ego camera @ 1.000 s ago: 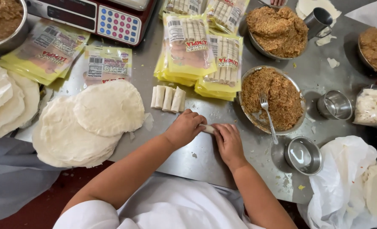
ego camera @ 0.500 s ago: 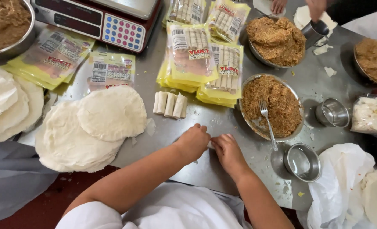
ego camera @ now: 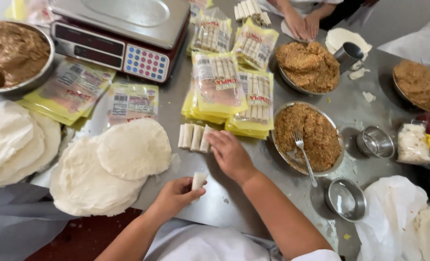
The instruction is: A person is seen preparing lumpia rolls by placing meat filling on wrappers, rolling them, and then placing the finished rolls into plastic bags.
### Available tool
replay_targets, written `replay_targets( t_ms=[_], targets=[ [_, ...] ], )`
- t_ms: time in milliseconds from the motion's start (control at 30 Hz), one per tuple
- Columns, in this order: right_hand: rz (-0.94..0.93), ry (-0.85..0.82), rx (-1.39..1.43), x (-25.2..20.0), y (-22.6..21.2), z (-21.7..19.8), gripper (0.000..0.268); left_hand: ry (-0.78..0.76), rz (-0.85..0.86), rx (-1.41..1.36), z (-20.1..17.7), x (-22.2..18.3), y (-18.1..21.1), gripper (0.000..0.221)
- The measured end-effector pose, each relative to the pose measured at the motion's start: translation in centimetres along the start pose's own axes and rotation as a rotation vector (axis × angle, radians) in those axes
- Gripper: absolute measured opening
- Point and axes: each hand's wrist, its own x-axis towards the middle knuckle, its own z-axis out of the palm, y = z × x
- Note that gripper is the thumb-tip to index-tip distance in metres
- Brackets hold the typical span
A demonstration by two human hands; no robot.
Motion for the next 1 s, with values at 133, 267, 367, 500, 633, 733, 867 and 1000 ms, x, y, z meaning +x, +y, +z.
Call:
replay_targets(
  t_ms=[133, 267, 367, 500, 633, 733, 867, 1000],
  targets=[
    [-0.172, 0.085, -0.185, 0.8, 1.3, 3.2, 0.048, 0.0, -0.068, -0.261, -2.2, -1.1, 0.1, 0.041],
    [-0.208, 0.131, -0.337, 0.6, 1.6, 3.7, 0.047, -0.031, 0.054, -0.376, -3.6, -1.6, 0.7, 0.041],
    [-0.25, 0.19, -0.39, 0.5, 1.7, 3.6, 0.042, 0.005, 0.104, -0.434, -4.2, -1.3, 1.1, 0.044],
    [-0.305, 0.215, -0.379, 0.6, 1.9, 3.3, 0.034, 0.101, 0.171, -0.424, -5.1, -0.6, 0.9, 0.036],
    [-0.317, 0.22, -0.397, 0.3, 3.3, 3.5, 0.036, 0.224, 0.217, -0.342, -5.8, 0.3, 0.1, 0.024],
    [-0.276, 0.32, -0.448, -0.3, 4.7, 4.5, 0.03, 0.256, 0.386, -0.484, -6.1, 2.2, -2.2, 0.018],
    [0.185, 0.396, 0.262, -1.0, 3.1, 4.6, 0.032, 0.269, 0.434, -0.456, -5.6, 1.7, -0.5, 0.024],
    [0.511, 0.473, 1.044, -0.2, -6.9, -0.2, 0.03, 0.234, 0.475, -0.442, -4.2, 2.9, -0.3, 0.027]
  ],
)
